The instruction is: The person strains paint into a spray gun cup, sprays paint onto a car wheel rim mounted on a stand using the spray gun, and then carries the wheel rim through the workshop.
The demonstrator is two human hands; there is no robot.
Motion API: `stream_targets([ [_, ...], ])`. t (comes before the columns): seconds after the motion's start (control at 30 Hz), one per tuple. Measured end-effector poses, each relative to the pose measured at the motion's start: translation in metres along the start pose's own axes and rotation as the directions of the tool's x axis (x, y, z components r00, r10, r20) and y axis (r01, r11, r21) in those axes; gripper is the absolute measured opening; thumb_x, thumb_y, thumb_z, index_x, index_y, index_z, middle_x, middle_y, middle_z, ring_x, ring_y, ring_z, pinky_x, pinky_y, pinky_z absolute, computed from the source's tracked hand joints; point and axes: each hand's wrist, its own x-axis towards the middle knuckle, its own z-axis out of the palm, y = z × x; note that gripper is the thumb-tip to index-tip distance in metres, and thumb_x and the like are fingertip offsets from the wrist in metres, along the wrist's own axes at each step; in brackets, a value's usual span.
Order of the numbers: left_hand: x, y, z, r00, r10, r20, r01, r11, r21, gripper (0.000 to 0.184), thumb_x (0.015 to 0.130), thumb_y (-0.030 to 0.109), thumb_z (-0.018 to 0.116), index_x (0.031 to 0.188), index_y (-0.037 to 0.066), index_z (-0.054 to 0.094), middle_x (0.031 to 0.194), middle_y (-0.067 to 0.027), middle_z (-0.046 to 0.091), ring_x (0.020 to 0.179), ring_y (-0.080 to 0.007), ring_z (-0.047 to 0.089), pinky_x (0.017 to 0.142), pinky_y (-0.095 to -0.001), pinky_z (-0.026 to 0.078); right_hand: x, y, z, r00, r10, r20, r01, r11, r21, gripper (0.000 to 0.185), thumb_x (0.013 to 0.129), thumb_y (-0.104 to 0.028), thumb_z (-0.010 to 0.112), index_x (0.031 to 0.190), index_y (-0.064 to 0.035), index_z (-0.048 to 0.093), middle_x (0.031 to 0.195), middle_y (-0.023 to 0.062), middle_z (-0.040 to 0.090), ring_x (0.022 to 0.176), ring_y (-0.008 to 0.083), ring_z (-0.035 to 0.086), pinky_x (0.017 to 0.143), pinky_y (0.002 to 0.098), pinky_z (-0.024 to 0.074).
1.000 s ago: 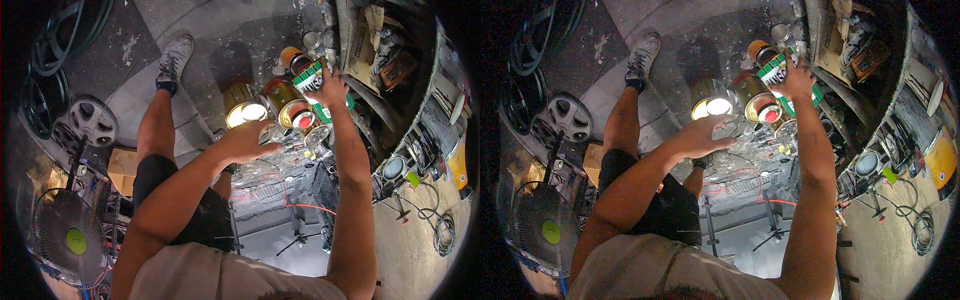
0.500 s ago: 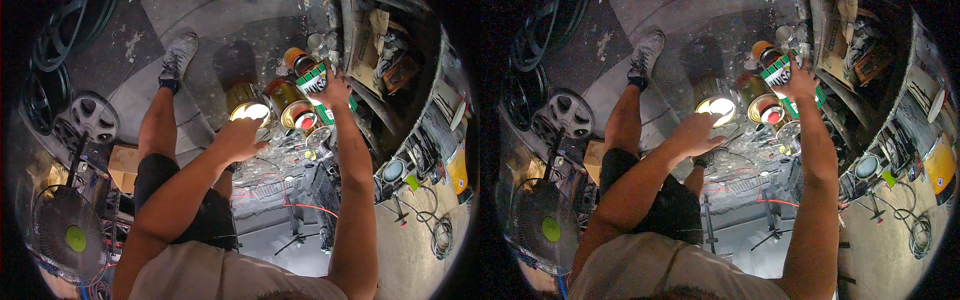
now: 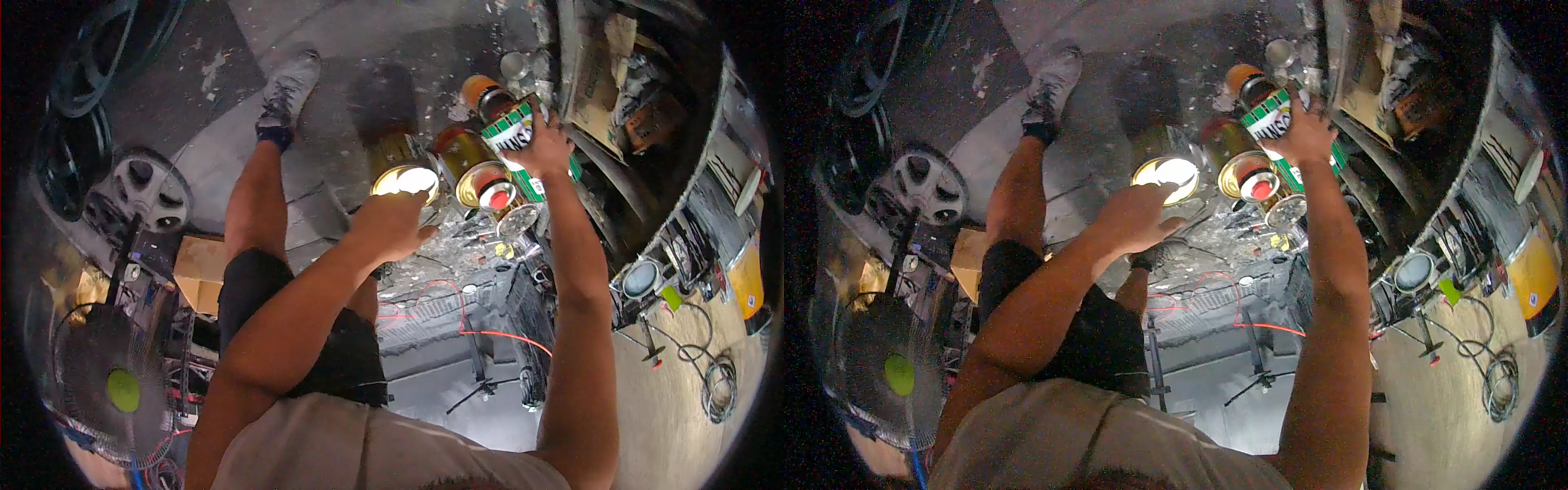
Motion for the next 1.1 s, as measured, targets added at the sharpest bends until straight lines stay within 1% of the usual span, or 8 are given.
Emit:
stream_targets([
  [0.07,0.004,-0.004,0.009,1.000,0.019,-0.023,-0.020,1.000,-0.024,0.064,0.095,0.042,0.070,0.142,0.004,0.053,0.129,-0.0231,0.066,0.121,-0.0388,0.063,0.102,-0.0487,0.050,0.000,0.004,0.007,0.999,0.000,-0.046,-0.001,1.000,-0.027,0.135,0.054,-0.054,0.094,0.164,-0.0409,0.016,0.163,0.0196,0.033,0.144,0.0494,0.041,0.114,0.0666,0.0352],
  [0.1,0.004,0.001,0.005,0.999,0.035,-0.017,-0.035,0.999,-0.030,0.064,0.095,0.042,0.070,0.142,0.004,0.053,0.129,-0.0231,0.066,0.121,-0.0388,0.063,0.102,-0.0487,0.050,0.001,0.004,0.006,1.000,0.004,-0.012,-0.004,0.999,-0.042,0.135,0.054,-0.055,0.094,0.164,-0.0404,0.016,0.164,0.0197,0.032,0.144,0.0503,0.039,0.114,0.0669,0.0354],
  [0.17,0.001,0.006,-0.008,0.997,-0.029,0.067,0.031,0.999,-0.033,0.064,0.095,0.043,0.069,0.143,0.003,0.053,0.133,-0.0235,0.064,0.124,-0.0390,0.061,0.105,-0.0486,0.048,-0.001,0.004,0.004,1.000,-0.010,-0.026,0.009,0.999,-0.033,0.134,0.055,-0.054,0.093,0.164,-0.0396,0.016,0.165,0.0201,0.030,0.145,0.0501,0.039,0.113,0.0670,0.0353],
  [0.53,0.004,0.002,0.001,1.000,-0.005,0.018,0.006,0.999,-0.039,0.061,0.095,0.041,0.069,0.141,0.003,0.054,0.133,-0.0232,0.064,0.123,-0.0388,0.061,0.104,-0.0482,0.049,-0.001,0.002,0.001,1.000,-0.006,0.004,0.006,1.000,-0.011,0.133,0.056,-0.052,0.094,0.164,-0.0385,0.017,0.165,0.0205,0.032,0.145,0.0473,0.040,0.114,0.0640,0.0349],
  [0.6,0.004,0.002,0.002,1.000,-0.005,0.016,0.006,0.999,-0.044,0.061,0.095,0.041,0.069,0.140,0.003,0.054,0.133,-0.0231,0.064,0.123,-0.0389,0.061,0.104,-0.0481,0.049,0.002,0.005,0.008,0.999,-0.029,-0.042,0.028,0.999,-0.019,0.134,0.056,-0.056,0.093,0.164,-0.0415,0.015,0.165,0.0191,0.029,0.144,0.0493,0.039,0.112,0.0697,0.0345],
  [0.67,0.004,0.001,0.004,1.000,0.010,-0.013,-0.010,0.999,-0.042,0.061,0.094,0.041,0.070,0.139,0.002,0.055,0.132,-0.0231,0.065,0.122,-0.0390,0.062,0.103,-0.0478,0.050,0.002,0.007,0.009,0.998,-0.030,-0.046,0.030,1.000,-0.007,0.134,0.056,-0.056,0.093,0.164,-0.0414,0.016,0.165,0.0188,0.029,0.144,0.0494,0.039,0.112,0.0694,0.0343],
  [1.03,0.004,0.001,0.004,1.000,0.020,-0.012,-0.020,0.998,-0.051,0.063,0.094,0.042,0.070,0.140,0.001,0.054,0.131,-0.0239,0.064,0.121,-0.0394,0.062,0.103,-0.0480,0.050,-0.001,0.004,0.006,0.996,-0.044,-0.076,0.044,0.999,-0.001,0.132,0.056,-0.057,0.092,0.164,-0.0412,0.018,0.163,0.0191,0.032,0.141,0.0497,0.042,0.111,0.0671,0.0355],
  [1.1,0.004,0.001,0.005,0.999,0.025,-0.029,-0.027,0.998,-0.054,0.064,0.094,0.042,0.070,0.140,0.001,0.054,0.131,-0.0239,0.064,0.121,-0.0396,0.062,0.103,-0.0479,0.050,-0.002,0.000,-0.002,1.000,-0.002,0.010,0.002,1.000,-0.016,0.134,0.057,-0.051,0.094,0.165,-0.0386,0.015,0.166,0.0207,0.030,0.147,0.0456,0.038,0.113,0.0646,0.0355],
])
